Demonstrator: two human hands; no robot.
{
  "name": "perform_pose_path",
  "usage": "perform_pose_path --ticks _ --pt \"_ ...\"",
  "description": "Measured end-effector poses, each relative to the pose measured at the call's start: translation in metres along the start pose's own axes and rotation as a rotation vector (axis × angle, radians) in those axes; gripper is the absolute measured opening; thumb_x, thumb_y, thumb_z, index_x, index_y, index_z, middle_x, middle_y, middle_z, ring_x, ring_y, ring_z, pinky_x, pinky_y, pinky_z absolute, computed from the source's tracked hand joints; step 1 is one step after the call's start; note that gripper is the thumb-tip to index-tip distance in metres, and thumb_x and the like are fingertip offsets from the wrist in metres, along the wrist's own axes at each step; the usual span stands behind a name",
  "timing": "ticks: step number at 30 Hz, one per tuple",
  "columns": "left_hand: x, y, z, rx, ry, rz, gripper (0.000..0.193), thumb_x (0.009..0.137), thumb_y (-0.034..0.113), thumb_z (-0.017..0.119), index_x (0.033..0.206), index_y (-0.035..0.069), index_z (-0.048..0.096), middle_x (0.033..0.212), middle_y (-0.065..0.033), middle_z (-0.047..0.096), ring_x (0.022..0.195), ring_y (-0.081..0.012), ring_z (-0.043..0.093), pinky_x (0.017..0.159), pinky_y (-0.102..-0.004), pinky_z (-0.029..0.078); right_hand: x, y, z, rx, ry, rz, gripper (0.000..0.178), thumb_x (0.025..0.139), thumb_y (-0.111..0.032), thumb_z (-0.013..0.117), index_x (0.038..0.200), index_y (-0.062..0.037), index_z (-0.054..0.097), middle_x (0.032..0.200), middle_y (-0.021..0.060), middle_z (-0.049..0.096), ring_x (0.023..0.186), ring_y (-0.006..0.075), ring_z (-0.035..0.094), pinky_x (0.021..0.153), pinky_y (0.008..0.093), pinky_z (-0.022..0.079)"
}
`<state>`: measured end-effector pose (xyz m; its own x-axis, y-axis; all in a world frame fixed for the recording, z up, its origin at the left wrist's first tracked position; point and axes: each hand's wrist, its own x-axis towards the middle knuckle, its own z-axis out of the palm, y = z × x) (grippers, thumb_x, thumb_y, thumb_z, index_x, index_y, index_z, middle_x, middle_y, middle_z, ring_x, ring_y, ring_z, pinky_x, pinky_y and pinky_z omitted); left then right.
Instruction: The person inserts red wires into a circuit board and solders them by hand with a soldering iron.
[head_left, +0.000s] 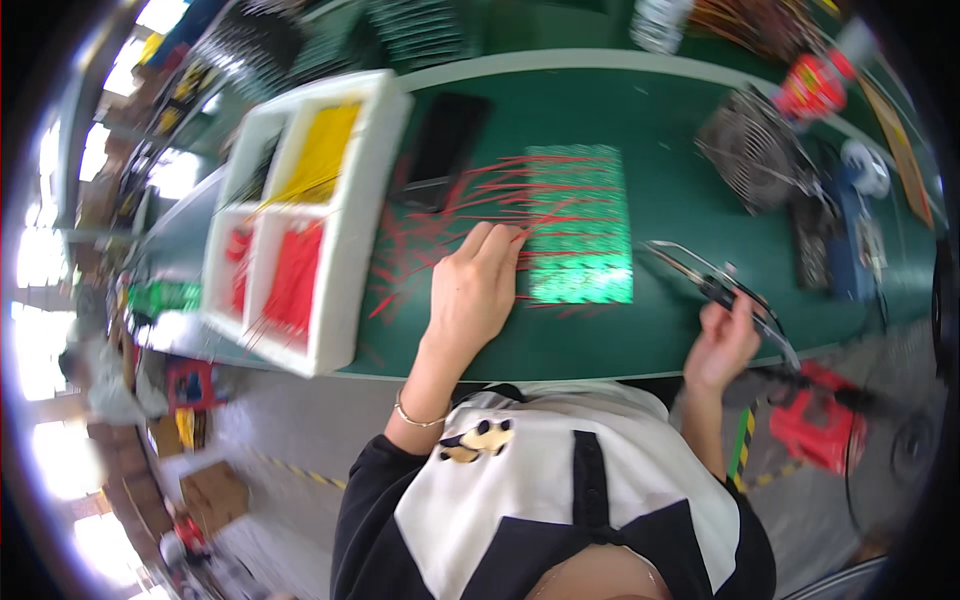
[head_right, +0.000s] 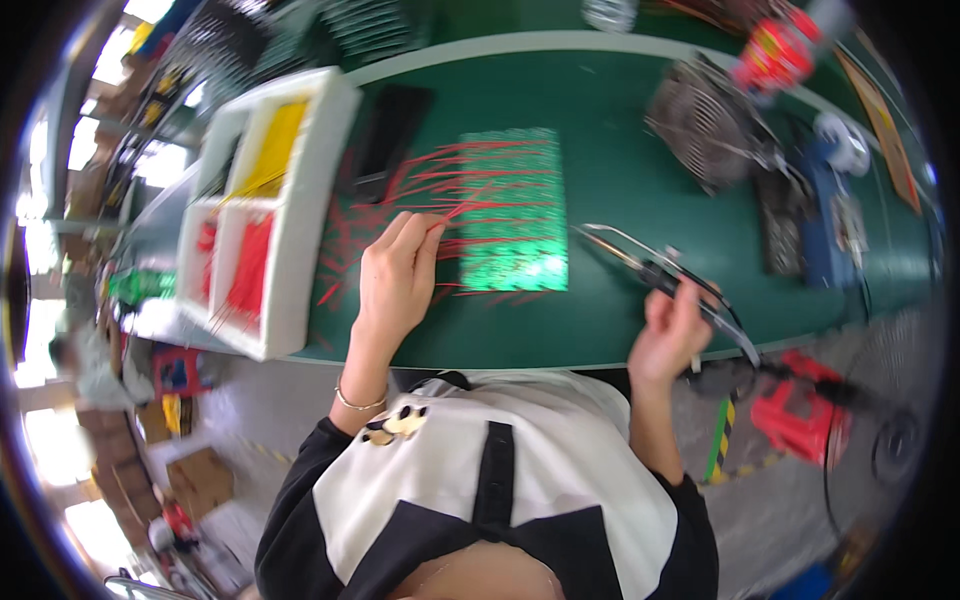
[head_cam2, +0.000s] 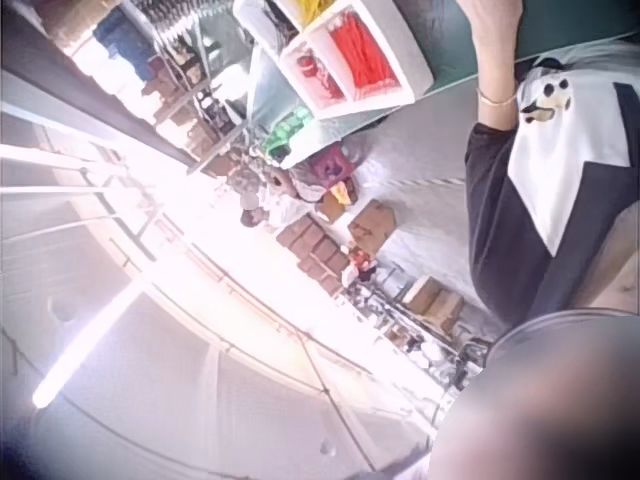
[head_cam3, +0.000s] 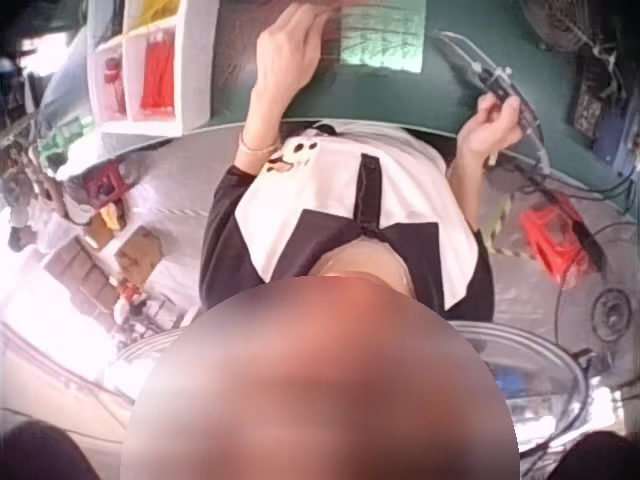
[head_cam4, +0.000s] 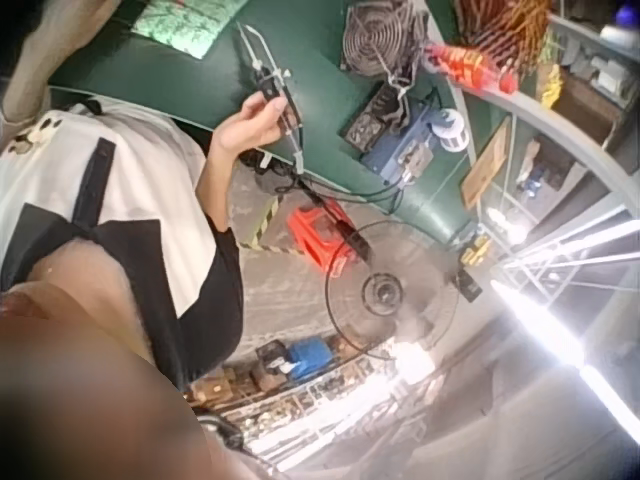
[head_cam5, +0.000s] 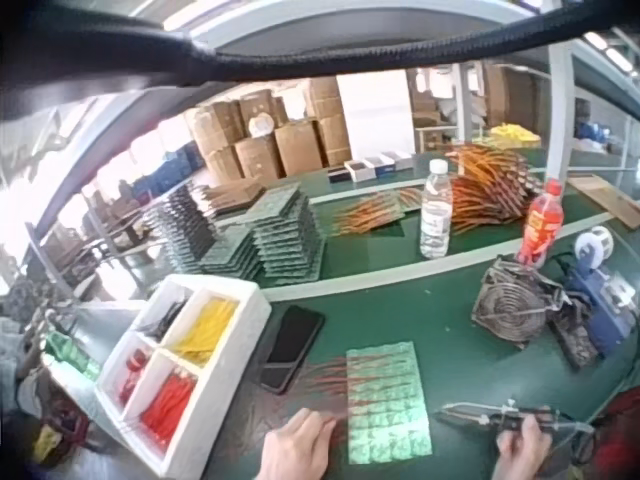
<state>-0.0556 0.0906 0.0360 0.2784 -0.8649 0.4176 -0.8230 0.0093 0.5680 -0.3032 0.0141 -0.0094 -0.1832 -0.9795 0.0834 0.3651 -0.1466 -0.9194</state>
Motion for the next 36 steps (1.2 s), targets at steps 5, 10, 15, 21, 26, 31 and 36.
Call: perform_pose_path --ticks 5,10,15,21,26,31,36 --pt "-0.008 -0.006 -0.092 0.253 0.185 -0.460 0.010 0.087 0.005 0.042 0.090 0.005 0.051 0.060 -0.0168 0.051 0.052 -0.0317 0.054 0.048 -0.0392 0.038 0.000 -0.001 -0.008 -0.016 -0.028 0.025 0.022 0.093 -0.021 0.040 0.089 -0.0019 0.049 0.055 -0.0009 0.037 0.047 0.0045 0.028 0.045 0.0205 0.021" --pt "-0.024 -0.092 -0.164 0.304 0.226 -0.419 0.015 0.088 0.012 0.043 0.086 0.000 0.052 0.059 -0.0067 0.044 0.052 -0.0147 0.041 0.053 -0.0298 0.035 0.002 -0.003 -0.008 -0.030 -0.084 0.039 0.022 0.093 -0.021 0.040 0.089 -0.0018 0.049 0.056 -0.0003 0.038 0.047 0.0048 0.028 0.046 0.0206 0.021" --pt "-0.035 -0.121 -0.160 0.508 -0.028 -0.513 0.016 0.082 0.016 0.056 0.085 0.001 0.055 0.061 -0.0130 0.051 0.054 -0.0227 0.048 0.054 -0.0350 0.039 0.001 -0.005 -0.002 -0.013 -0.041 0.043 0.022 0.093 -0.022 0.041 0.090 -0.0013 0.050 0.057 -0.0002 0.039 0.047 0.0045 0.029 0.046 0.0200 0.021" --pt "-0.037 -0.133 -0.159 0.454 0.082 -0.511 0.016 0.072 0.016 0.066 0.073 0.001 0.062 0.059 -0.0108 0.052 0.053 -0.0228 0.050 0.054 -0.0328 0.040 0.001 -0.002 -0.002 -0.009 -0.035 0.026 0.021 0.092 -0.022 0.044 0.092 -0.0013 0.050 0.058 -0.0001 0.041 0.046 0.0037 0.030 0.045 0.0194 0.021" --pt "-0.039 -0.128 -0.166 0.519 0.154 -0.541 0.016 0.072 0.017 0.067 0.078 0.001 0.064 0.065 -0.0102 0.054 0.057 -0.0212 0.051 0.057 -0.0311 0.040 0.000 0.000 -0.003 -0.015 -0.027 0.013 0.021 0.092 -0.021 0.044 0.092 -0.0015 0.051 0.058 -0.0003 0.041 0.046 0.0033 0.029 0.045 0.0193 0.021" --pt "-0.041 -0.132 -0.169 0.436 0.235 -0.578 0.018 0.076 0.017 0.064 0.080 0.000 0.062 0.066 -0.0104 0.056 0.060 -0.0193 0.050 0.059 -0.0297 0.039 0.000 -0.004 -0.004 -0.027 -0.043 0.017 0.021 0.092 -0.021 0.044 0.092 -0.0016 0.051 0.058 -0.0003 0.041 0.046 0.0035 0.029 0.045 0.0194 0.021" --pt "-0.049 -0.148 -0.173 0.289 0.382 -0.530 0.019 0.080 0.018 0.061 0.080 -0.001 0.060 0.067 -0.0084 0.058 0.064 -0.0166 0.051 0.062 -0.0293 0.040 0.000 -0.003 -0.002 -0.014 -0.064 0.016 0.021 0.092 -0.021 0.044 0.092 -0.0017 0.051 0.059 0.0001 0.042 0.047 0.0035 0.029 0.046 0.0198 0.021"
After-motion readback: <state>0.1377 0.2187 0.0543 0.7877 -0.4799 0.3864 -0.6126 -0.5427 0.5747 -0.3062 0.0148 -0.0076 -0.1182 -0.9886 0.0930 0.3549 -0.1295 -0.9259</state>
